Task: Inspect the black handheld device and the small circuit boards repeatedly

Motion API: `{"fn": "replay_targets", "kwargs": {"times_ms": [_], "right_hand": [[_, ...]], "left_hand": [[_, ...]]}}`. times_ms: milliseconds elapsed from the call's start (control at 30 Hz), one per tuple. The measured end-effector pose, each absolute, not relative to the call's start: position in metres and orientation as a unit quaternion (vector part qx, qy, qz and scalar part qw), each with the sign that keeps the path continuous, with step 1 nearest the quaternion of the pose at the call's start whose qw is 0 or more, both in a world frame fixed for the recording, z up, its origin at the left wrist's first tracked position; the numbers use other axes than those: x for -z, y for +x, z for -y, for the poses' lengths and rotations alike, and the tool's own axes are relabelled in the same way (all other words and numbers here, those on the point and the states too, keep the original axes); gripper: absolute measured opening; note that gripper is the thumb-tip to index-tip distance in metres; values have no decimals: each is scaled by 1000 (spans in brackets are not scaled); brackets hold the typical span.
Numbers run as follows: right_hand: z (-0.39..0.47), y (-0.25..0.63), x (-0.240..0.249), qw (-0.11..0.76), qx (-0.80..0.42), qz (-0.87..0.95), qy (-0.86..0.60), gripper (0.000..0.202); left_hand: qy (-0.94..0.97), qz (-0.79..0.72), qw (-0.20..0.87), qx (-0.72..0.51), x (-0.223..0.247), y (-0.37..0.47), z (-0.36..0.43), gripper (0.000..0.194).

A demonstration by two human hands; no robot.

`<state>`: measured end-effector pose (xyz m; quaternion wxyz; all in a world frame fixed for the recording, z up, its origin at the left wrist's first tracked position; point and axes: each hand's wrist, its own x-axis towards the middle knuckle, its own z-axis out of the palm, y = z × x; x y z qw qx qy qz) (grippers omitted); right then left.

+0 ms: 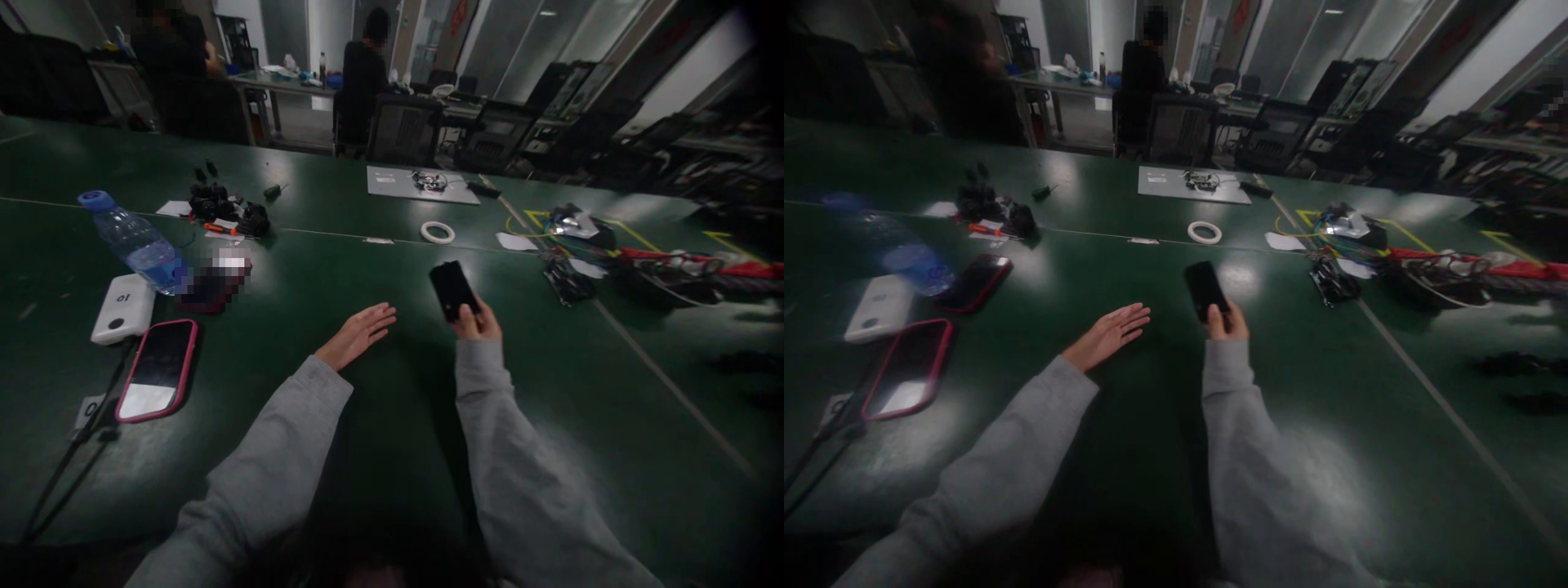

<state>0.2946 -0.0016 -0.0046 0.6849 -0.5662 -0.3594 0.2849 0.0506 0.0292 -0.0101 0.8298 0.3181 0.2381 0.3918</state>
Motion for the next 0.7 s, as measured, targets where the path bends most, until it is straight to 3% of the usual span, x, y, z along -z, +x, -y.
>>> {"fn": "replay_targets", "kwargs": {"times_ms": [100, 233, 433, 700], "right_hand": [[-17, 204, 14, 670, -550, 272, -418, 43], [-17, 151, 27, 607, -711, 155, -319, 28], [-21, 161, 41, 592, -749, 69, -290, 21], [-21, 166, 33, 556, -786, 81, -258, 18]], "left_hand": [[298, -268, 812, -425, 15, 45, -34, 32], [321, -319, 772, -446, 16, 29, -40, 39], [401, -346, 727, -438, 10, 23, -44, 50], [409, -356, 714, -443, 13, 24, -46, 43]]}}
